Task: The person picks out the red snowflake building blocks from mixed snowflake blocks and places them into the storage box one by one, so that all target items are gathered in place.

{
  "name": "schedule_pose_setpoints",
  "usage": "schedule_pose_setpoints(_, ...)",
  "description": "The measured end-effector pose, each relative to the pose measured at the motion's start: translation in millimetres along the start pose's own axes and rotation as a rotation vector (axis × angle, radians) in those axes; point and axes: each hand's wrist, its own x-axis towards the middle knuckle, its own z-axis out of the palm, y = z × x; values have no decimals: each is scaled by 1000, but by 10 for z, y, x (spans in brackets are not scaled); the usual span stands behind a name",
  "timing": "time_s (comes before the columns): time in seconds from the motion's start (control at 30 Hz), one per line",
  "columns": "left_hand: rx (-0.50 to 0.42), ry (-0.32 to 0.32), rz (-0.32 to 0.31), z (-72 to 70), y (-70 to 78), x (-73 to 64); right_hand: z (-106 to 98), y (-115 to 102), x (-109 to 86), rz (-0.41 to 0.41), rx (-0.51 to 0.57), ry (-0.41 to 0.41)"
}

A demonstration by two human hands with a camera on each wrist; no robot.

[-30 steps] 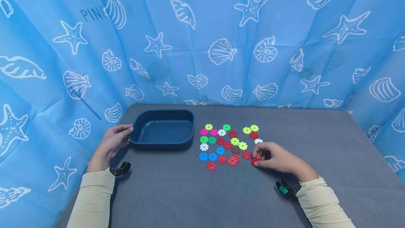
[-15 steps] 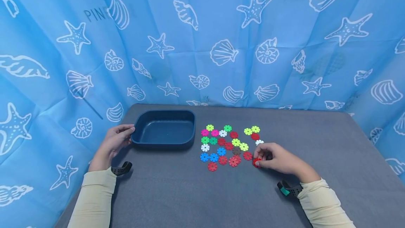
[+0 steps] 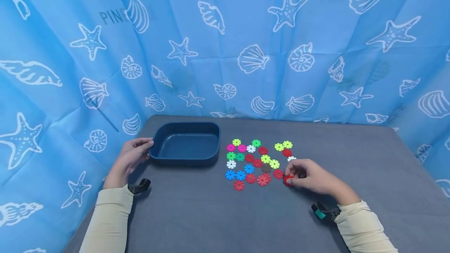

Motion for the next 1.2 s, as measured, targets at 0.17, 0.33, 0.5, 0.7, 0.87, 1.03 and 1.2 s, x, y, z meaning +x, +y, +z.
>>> schedule_pose_setpoints(0.17,0,4,-3,6,-6,10,-10,2,-14,-11,-32,45)
schedule_pose_setpoints(0.33,-12,3,9,30,-16,20,-16,-4,-15,-48,-58,83)
schedule_pose_setpoints(0.5,-20,5,3,42,-12,11,12,-36,17,-69,-63,142)
schedule_pose_setpoints(0.7,-6,16,-7,12,-1,-11,43,-91,94,-102,-87,254)
schedule_pose_setpoints(0.87,-13,8,-7,18,-2,-1,56,-150,119,-127,-113,341)
schedule_pose_setpoints(1.03,-19,8,-12,22,-10,3,73,-196,179,-94,-108,387)
schedule_pose_setpoints(1.2,-15,4,-4,-2,-21,5,117,-249,268,-92,-74,415)
